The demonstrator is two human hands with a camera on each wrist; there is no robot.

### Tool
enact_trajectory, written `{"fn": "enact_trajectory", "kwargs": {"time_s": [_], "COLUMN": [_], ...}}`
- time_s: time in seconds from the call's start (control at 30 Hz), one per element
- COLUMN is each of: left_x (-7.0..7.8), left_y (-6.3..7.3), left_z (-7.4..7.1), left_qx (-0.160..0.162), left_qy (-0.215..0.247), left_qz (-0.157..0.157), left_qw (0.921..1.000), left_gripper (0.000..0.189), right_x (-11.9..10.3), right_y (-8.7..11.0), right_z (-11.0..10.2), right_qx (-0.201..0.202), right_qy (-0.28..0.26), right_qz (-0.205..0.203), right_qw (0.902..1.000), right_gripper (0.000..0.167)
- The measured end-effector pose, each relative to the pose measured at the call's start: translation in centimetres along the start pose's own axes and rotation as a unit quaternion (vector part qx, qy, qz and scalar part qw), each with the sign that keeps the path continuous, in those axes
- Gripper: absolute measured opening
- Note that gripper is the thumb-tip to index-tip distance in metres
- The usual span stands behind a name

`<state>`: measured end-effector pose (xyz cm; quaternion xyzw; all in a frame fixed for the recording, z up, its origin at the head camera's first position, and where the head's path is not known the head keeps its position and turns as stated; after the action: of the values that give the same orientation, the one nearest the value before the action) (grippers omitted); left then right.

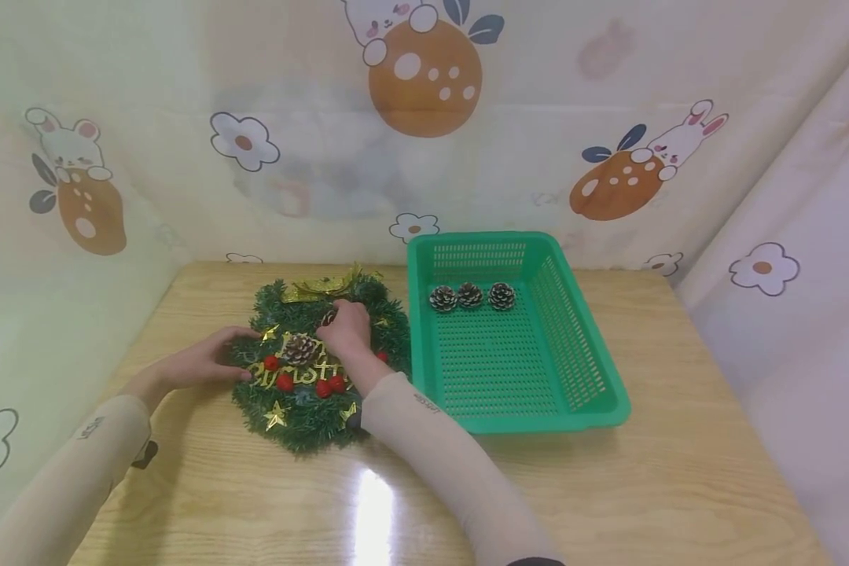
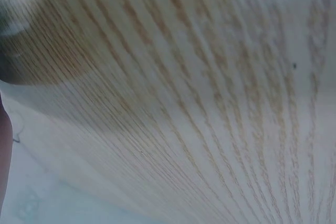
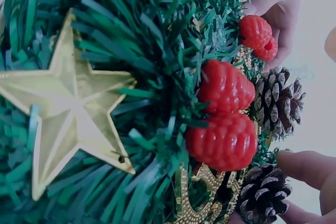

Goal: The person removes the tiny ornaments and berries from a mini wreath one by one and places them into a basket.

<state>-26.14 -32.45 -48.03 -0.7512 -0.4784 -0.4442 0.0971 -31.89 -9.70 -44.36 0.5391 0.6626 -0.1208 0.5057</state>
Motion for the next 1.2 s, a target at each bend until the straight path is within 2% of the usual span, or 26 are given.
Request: {"fn": "enact_trajectory", "kwargs": {"time_s": [0.6, 1.2], "left_x": [-0.2, 0.3], "left_y": [0.1, 0.1], "left_z": [0.2, 0.1], "left_qx": [0.003, 0.001], "left_qy": [0.002, 0.000], "left_qz": [-0.004, 0.009], "left_qw": [1.0000, 1.0000], "left_gripper": [0.077, 0.076], "right_x": [-0.4, -1.6], "right_y": [0.4, 0.7], "right_z": [-0.1, -1.9], "right_qx": [0.010, 0.036], "right_qy": [0.036, 0.022], "right_qz": [-0.006, -0.022], "right_qw": [0.9993, 0.9989], "right_gripper": [0.052, 0.051]}}
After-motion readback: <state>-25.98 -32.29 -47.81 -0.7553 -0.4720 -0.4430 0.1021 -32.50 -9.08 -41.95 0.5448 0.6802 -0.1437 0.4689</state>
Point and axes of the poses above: each hand's wrist, its own y-axis away from the middle knuckle, its own z-axis out of the palm, x = y × z, the point moved 8 cm from there along -y, towards the middle knuckle, and after that the axes turned 12 degrees about -x, right-handed, at the moved point
